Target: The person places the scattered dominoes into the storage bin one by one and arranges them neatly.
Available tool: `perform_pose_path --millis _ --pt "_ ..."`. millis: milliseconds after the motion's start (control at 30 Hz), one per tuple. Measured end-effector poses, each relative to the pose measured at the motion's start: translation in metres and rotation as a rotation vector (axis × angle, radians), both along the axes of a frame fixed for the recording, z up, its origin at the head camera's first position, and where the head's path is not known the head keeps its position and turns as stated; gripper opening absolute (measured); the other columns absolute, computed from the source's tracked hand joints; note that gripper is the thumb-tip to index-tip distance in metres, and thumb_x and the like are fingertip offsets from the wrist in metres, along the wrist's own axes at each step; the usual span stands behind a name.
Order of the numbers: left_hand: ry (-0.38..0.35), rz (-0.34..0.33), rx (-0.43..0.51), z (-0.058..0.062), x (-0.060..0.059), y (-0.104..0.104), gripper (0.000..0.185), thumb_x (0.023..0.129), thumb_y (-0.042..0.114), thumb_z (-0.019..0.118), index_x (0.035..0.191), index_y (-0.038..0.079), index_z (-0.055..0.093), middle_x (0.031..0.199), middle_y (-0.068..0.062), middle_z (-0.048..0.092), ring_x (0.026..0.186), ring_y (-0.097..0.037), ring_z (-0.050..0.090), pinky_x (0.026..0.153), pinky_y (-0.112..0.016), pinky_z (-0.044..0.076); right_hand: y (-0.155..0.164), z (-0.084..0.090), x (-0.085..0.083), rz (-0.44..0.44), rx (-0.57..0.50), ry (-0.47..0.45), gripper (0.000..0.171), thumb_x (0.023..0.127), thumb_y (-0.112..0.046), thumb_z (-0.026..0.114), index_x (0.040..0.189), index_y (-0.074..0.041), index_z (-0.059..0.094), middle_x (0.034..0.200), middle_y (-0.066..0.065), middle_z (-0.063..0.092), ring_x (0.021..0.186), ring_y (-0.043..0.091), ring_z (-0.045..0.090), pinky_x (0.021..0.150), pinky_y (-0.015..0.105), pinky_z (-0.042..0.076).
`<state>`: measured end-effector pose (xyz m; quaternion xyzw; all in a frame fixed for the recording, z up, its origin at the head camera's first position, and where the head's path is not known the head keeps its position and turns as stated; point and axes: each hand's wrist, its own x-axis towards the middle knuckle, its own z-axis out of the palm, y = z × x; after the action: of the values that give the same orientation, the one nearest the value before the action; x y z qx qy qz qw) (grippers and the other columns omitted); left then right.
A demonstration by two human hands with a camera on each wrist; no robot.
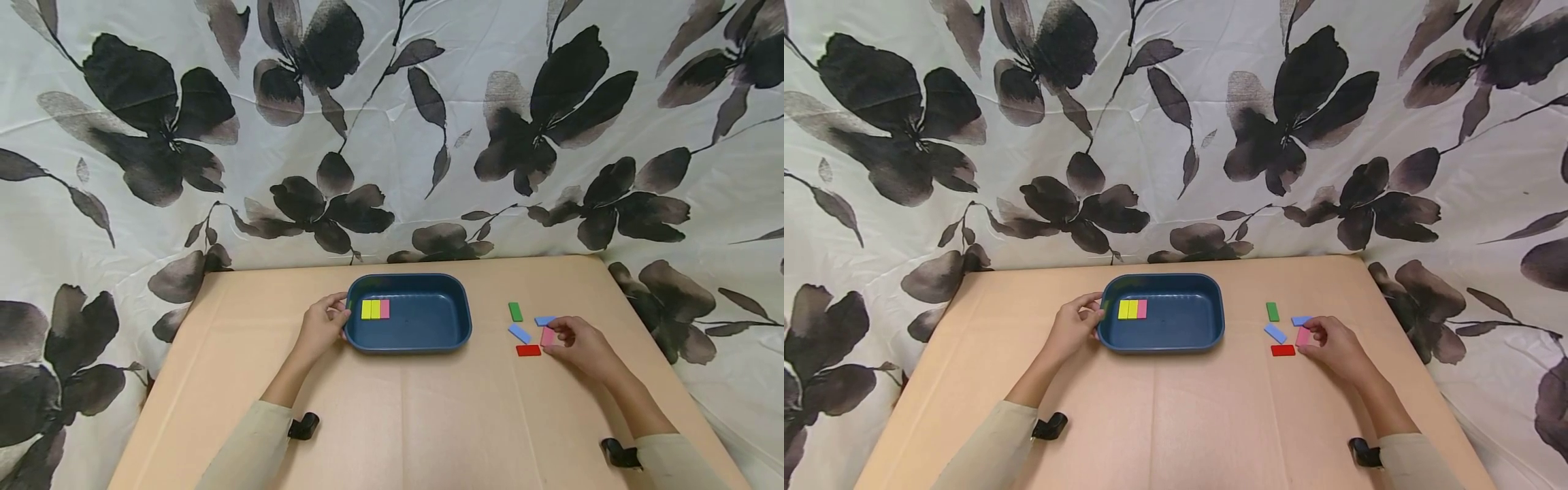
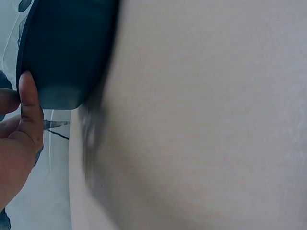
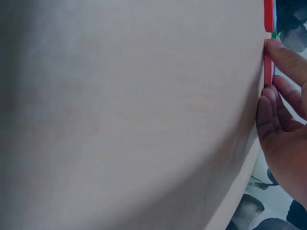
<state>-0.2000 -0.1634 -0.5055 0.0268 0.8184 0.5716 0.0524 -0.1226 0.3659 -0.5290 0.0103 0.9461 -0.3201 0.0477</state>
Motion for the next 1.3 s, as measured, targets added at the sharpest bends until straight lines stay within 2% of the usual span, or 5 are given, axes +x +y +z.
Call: perform_pose_path --millis 333,600,733,867,1300 --pt "-0.006 0.006 0.007 -0.001 0.000 -0.001 0.040 0.099 0.001 0.065 0.139 -0.001 0.060 0.105 -0.018 0.060 0.057 -0.016 0.062 0.056 -0.041 0.063 -0.003 0.002 -0.001 0.019 0.049 0.012 0.047 0.085 -0.017 0.086 0.121 0.003 0.064 0.107 0.015 0.061 0.095 0.028 0.058 0.071 0.014 0.053" --pt "0.000 0.007 0.005 0.000 0.000 -0.001 0.039 0.099 0.001 0.065 0.138 -0.001 0.060 0.104 -0.017 0.060 0.056 -0.016 0.061 0.054 -0.039 0.062 -0.014 0.014 -0.006 0.010 0.042 0.026 0.051 0.085 -0.018 0.085 0.125 0.002 0.060 0.106 0.013 0.064 0.095 0.028 0.063 0.074 0.019 0.058" --pt "0.006 0.004 0.012 -0.001 0.000 -0.001 0.039 0.099 0.000 0.065 0.138 -0.001 0.061 0.103 -0.017 0.060 0.057 -0.016 0.061 0.054 -0.039 0.062 -0.027 0.025 -0.013 0.033 0.027 0.060 0.050 0.084 -0.016 0.086 0.124 0.000 0.061 0.100 0.012 0.066 0.091 0.025 0.063 0.070 0.014 0.056" --pt "0.004 0.002 0.015 -0.001 0.000 -0.001 0.039 0.099 0.001 0.065 0.138 -0.001 0.061 0.103 -0.017 0.060 0.057 -0.017 0.061 0.054 -0.039 0.063 -0.042 0.035 -0.021 0.060 -0.031 0.069 0.048 0.085 -0.011 0.084 0.126 -0.001 0.061 0.101 0.011 0.067 0.090 0.023 0.064 0.070 0.012 0.056" --pt "-0.004 -0.002 0.001 0.002 0.004 -0.005 0.039 0.098 0.000 0.066 0.137 -0.001 0.062 0.102 -0.017 0.061 0.057 -0.015 0.061 0.054 -0.041 0.063 -0.110 0.063 -0.045 0.172 -0.105 0.116 0.044 0.084 -0.010 0.085 0.124 -0.006 0.066 0.105 0.007 0.066 0.090 0.020 0.066 0.081 0.017 0.059"
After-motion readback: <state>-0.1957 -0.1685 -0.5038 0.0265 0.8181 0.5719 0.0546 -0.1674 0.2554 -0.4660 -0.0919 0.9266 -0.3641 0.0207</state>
